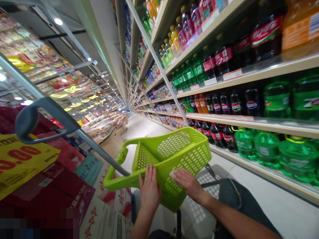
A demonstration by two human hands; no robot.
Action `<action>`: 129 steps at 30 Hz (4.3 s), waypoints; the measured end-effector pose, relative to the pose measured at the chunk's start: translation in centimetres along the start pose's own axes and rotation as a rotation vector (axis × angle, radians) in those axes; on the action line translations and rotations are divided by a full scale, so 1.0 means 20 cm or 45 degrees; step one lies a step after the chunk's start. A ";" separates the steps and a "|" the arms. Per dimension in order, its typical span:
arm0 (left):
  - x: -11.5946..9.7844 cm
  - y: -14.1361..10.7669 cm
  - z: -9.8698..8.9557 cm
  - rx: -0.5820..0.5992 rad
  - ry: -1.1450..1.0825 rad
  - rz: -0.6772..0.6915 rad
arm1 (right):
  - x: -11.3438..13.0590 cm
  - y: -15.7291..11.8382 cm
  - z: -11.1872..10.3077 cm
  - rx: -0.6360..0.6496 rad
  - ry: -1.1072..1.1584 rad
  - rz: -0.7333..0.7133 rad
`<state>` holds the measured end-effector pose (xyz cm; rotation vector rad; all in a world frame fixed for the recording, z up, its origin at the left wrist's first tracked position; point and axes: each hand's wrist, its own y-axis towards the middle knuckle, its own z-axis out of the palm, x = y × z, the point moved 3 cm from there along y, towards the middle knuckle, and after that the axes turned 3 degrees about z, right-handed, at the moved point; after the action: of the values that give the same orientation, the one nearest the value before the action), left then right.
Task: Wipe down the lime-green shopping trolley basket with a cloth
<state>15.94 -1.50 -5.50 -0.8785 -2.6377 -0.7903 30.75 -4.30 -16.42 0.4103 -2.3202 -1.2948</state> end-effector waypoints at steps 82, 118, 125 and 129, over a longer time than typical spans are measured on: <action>0.00 0.06 -0.07 0.069 -0.134 0.060 | -0.57 0.14 -0.34 -0.177 0.034 0.266; 0.54 -0.15 -0.40 0.030 -0.268 -0.455 | 0.75 1.55 -0.41 -0.221 0.097 -0.763; 0.53 -0.16 -0.39 -0.023 -0.261 -0.458 | 0.56 0.88 -0.11 0.160 0.030 -1.184; 0.52 -0.15 -0.39 -0.043 -0.236 -0.463 | 0.60 1.04 -0.16 0.181 -0.016 -1.091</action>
<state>6.39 -3.02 3.65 -0.5040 -3.0060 -0.8742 21.30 -1.46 5.71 1.5670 -2.3177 -1.4571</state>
